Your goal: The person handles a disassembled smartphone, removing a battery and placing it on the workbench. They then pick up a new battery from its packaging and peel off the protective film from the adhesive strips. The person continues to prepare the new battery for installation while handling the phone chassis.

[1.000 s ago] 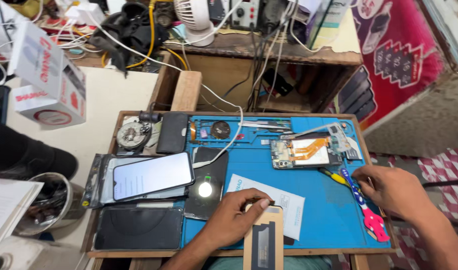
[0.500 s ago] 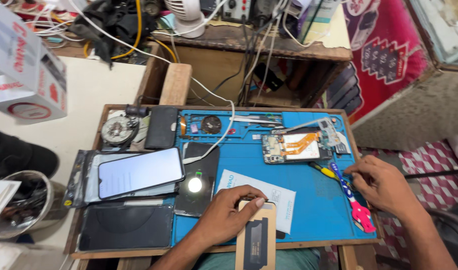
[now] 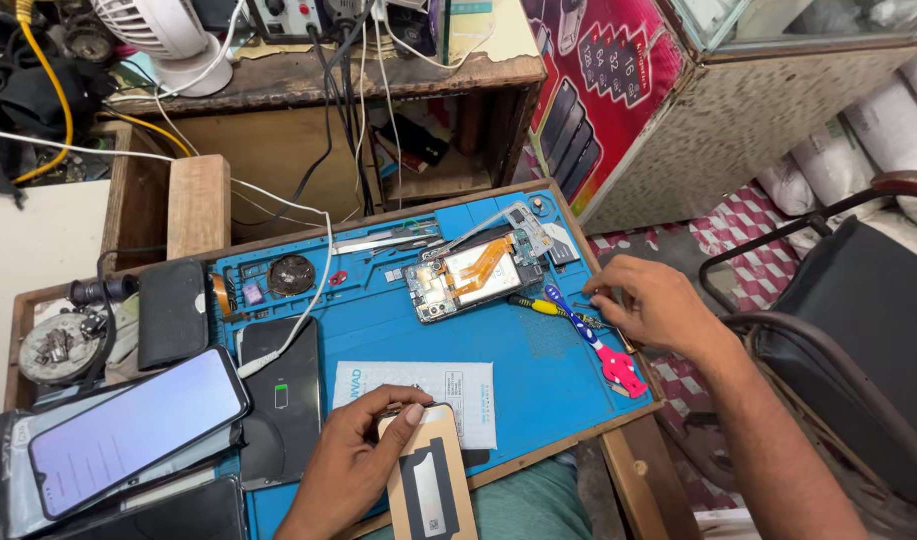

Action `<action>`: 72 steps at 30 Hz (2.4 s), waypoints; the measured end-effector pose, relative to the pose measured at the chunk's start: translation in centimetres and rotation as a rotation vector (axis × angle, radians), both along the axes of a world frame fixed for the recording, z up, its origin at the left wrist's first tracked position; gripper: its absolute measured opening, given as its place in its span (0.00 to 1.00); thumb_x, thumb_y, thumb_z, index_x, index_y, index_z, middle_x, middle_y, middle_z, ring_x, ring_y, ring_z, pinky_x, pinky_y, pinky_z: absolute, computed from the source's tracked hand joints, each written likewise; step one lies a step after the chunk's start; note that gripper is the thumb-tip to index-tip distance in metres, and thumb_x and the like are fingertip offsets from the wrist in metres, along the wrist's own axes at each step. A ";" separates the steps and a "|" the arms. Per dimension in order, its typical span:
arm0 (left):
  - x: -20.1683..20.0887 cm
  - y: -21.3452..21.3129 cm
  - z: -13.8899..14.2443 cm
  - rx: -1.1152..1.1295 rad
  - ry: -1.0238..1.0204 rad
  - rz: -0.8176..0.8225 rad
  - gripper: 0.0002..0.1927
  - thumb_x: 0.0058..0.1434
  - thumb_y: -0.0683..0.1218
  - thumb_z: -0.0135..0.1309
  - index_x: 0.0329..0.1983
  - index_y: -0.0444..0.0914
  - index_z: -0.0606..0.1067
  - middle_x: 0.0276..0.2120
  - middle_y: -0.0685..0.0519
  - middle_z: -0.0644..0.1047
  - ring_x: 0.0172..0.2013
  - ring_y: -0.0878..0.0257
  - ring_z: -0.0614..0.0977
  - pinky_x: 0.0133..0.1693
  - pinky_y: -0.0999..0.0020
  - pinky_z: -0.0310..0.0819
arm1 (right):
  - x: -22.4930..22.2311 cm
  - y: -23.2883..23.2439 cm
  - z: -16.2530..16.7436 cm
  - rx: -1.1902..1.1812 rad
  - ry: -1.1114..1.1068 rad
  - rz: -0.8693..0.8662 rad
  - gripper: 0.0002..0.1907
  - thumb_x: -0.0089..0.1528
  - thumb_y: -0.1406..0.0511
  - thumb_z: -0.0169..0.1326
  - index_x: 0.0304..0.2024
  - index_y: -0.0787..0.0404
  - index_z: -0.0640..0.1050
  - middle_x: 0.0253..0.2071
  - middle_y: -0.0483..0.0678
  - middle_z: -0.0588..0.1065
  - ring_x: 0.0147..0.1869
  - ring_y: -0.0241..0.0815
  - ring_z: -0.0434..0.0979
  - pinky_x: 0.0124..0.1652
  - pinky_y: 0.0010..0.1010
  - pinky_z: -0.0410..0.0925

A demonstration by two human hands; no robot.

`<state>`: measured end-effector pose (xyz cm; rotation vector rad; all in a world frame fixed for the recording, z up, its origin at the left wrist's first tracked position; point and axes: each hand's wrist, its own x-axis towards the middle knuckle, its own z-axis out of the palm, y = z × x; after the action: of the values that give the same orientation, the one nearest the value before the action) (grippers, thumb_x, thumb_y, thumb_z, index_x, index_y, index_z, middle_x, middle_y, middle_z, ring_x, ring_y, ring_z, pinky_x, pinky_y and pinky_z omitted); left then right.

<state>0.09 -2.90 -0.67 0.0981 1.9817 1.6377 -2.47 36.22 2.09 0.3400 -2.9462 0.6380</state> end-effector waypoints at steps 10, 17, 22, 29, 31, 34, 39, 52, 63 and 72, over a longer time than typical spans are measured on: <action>-0.1 0.1 0.3 -0.011 0.027 0.013 0.17 0.64 0.53 0.54 0.45 0.37 0.83 0.25 0.51 0.84 0.25 0.68 0.81 0.24 0.72 0.71 | -2.3 -1.4 0.8 0.167 -0.272 -0.041 0.10 0.54 0.65 0.59 0.39 0.55 0.83 0.35 0.49 0.82 0.42 0.52 0.81 0.41 0.43 0.72; 0.0 0.0 -0.4 0.003 -0.033 0.000 0.17 0.62 0.53 0.56 0.46 0.38 0.82 0.27 0.51 0.83 0.25 0.67 0.81 0.25 0.71 0.74 | -3.2 -1.3 0.5 0.228 -0.446 -0.101 0.10 0.50 0.67 0.58 0.34 0.58 0.82 0.30 0.50 0.82 0.38 0.50 0.82 0.42 0.41 0.73; -0.3 -0.4 -0.7 0.074 0.124 -0.039 0.16 0.64 0.52 0.57 0.47 0.36 0.81 0.34 0.52 0.82 0.35 0.69 0.80 0.33 0.74 0.75 | -3.6 -0.2 -0.8 0.004 -0.246 0.060 0.12 0.51 0.68 0.58 0.37 0.60 0.83 0.26 0.52 0.80 0.26 0.44 0.80 0.32 0.36 0.72; -0.8 -1.2 0.4 0.101 0.065 -0.078 0.17 0.68 0.53 0.55 0.50 0.36 0.80 0.39 0.52 0.81 0.39 0.69 0.79 0.37 0.75 0.72 | -2.8 3.1 -4.8 -0.314 -0.147 -0.116 0.10 0.55 0.67 0.64 0.38 0.63 0.85 0.28 0.45 0.76 0.30 0.35 0.70 0.30 0.29 0.67; -0.9 -1.1 0.3 0.069 0.071 -0.076 0.17 0.68 0.53 0.55 0.50 0.37 0.80 0.39 0.52 0.81 0.36 0.66 0.78 0.35 0.73 0.71 | -2.1 4.8 -6.5 -0.532 0.046 -0.048 0.08 0.57 0.71 0.59 0.39 0.67 0.83 0.34 0.45 0.78 0.35 0.32 0.74 0.34 0.25 0.66; -0.9 -1.2 0.1 0.081 0.094 -0.073 0.17 0.67 0.53 0.55 0.49 0.36 0.80 0.39 0.51 0.81 0.36 0.66 0.78 0.35 0.71 0.71 | -1.2 5.9 -9.7 -0.850 0.093 -0.128 0.12 0.63 0.72 0.58 0.49 0.70 0.82 0.30 0.52 0.80 0.34 0.37 0.78 0.38 0.28 0.72; -0.7 -1.3 0.2 0.150 0.219 -0.070 0.16 0.70 0.52 0.56 0.48 0.34 0.81 0.41 0.48 0.83 0.43 0.69 0.81 0.42 0.75 0.74 | 1.1 2.4 -12.8 -0.948 -0.115 -0.285 0.14 0.57 0.75 0.58 0.45 0.77 0.81 0.36 0.64 0.84 0.41 0.58 0.87 0.38 0.47 0.77; 0.1 -0.5 0.2 0.018 0.226 0.012 0.14 0.67 0.51 0.54 0.47 0.38 0.82 0.26 0.53 0.83 0.24 0.72 0.77 0.26 0.75 0.71 | 3.9 -10.4 -4.9 -1.225 -0.305 -0.339 0.19 0.61 0.73 0.57 0.55 0.71 0.77 0.38 0.55 0.81 0.39 0.41 0.83 0.38 0.27 0.76; -0.1 -0.8 -0.1 0.092 0.245 0.012 0.15 0.68 0.51 0.54 0.46 0.35 0.81 0.35 0.52 0.83 0.34 0.68 0.81 0.31 0.71 0.74 | 4.3 -11.6 -6.3 -0.354 0.259 -0.220 0.10 0.55 0.67 0.63 0.40 0.59 0.82 0.38 0.49 0.82 0.41 0.40 0.85 0.42 0.28 0.76; 0.2 -0.5 -0.5 0.098 0.417 0.045 0.13 0.65 0.47 0.56 0.46 0.34 0.81 0.38 0.49 0.85 0.39 0.65 0.84 0.41 0.67 0.78 | 7.9 -6.2 -5.0 0.073 0.325 -0.181 0.08 0.54 0.65 0.64 0.37 0.55 0.83 0.36 0.48 0.79 0.38 0.47 0.81 0.38 0.36 0.73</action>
<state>0.33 -3.36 -1.22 0.4693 2.2140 1.8611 5.41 29.98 -2.90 0.1619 -2.6530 0.4088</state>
